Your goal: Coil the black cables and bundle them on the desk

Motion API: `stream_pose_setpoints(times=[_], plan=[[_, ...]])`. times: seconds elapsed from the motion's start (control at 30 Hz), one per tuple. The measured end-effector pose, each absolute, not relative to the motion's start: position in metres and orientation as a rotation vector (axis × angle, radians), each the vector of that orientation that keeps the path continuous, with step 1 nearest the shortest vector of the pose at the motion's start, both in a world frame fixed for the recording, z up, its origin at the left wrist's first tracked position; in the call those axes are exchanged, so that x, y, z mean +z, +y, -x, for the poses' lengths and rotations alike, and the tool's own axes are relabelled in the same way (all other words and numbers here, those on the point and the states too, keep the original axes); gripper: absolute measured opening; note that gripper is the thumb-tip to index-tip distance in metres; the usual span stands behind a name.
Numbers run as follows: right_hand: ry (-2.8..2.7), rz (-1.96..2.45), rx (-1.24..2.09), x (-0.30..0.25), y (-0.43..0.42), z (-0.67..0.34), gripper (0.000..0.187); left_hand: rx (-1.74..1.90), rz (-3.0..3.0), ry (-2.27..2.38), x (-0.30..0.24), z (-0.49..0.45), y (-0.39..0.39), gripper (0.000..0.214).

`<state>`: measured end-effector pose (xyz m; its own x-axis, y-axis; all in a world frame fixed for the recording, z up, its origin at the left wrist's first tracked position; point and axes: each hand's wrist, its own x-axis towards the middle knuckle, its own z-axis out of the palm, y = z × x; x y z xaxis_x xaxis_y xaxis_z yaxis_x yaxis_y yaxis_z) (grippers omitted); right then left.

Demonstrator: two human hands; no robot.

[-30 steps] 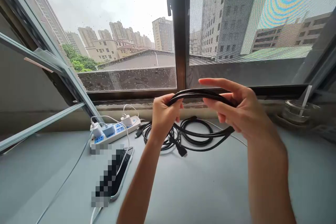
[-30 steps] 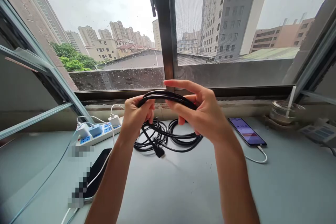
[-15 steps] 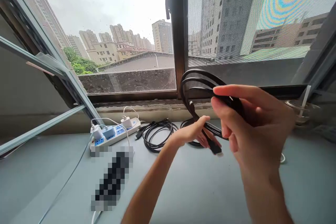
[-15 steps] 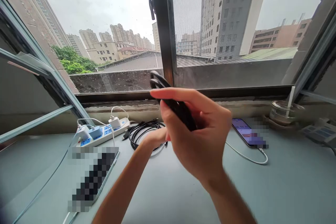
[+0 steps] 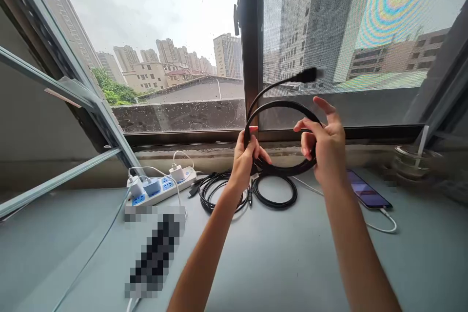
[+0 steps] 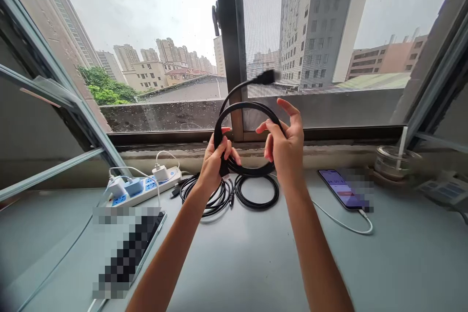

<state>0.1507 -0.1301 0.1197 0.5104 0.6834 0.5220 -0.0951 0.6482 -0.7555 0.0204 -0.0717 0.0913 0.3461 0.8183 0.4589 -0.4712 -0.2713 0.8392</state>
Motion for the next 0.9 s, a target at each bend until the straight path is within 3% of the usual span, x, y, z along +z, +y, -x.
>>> stream_pose_setpoints(times=[0.13, 0.4, 0.57, 0.63, 0.73, 0.9], plan=[[-0.991, 0.861, 0.381, 0.117, -0.130, -0.151, 0.045, 1.439, -1.550, 0.424, 0.099, -0.014, -0.077, 0.024], [-0.790, 0.850, 0.381, 0.114, -0.118, -0.147, 0.074, 1.532, -1.673, 0.521, 0.110, -0.005, -0.083, 0.018], [-0.819, 0.862, 0.155, 0.101, -0.105, -0.156, 0.093, 1.694, -1.727, 0.517, 0.112, 0.000, -0.079, 0.018], [-0.938, 0.928, 0.022, 0.098, -0.100, -0.159, 0.077, 1.731, -1.779, 0.513, 0.113, 0.004, -0.078, 0.020], [-1.106, 0.983, -0.033, 0.098, -0.098, -0.159, 0.036, 1.776, -1.758, 0.524, 0.115, 0.006, -0.078, 0.021], [-1.109, 1.021, -0.123, 0.105, -0.110, -0.150, 0.027, 1.709, -1.658, 0.536, 0.113, 0.000, -0.078, 0.020]])
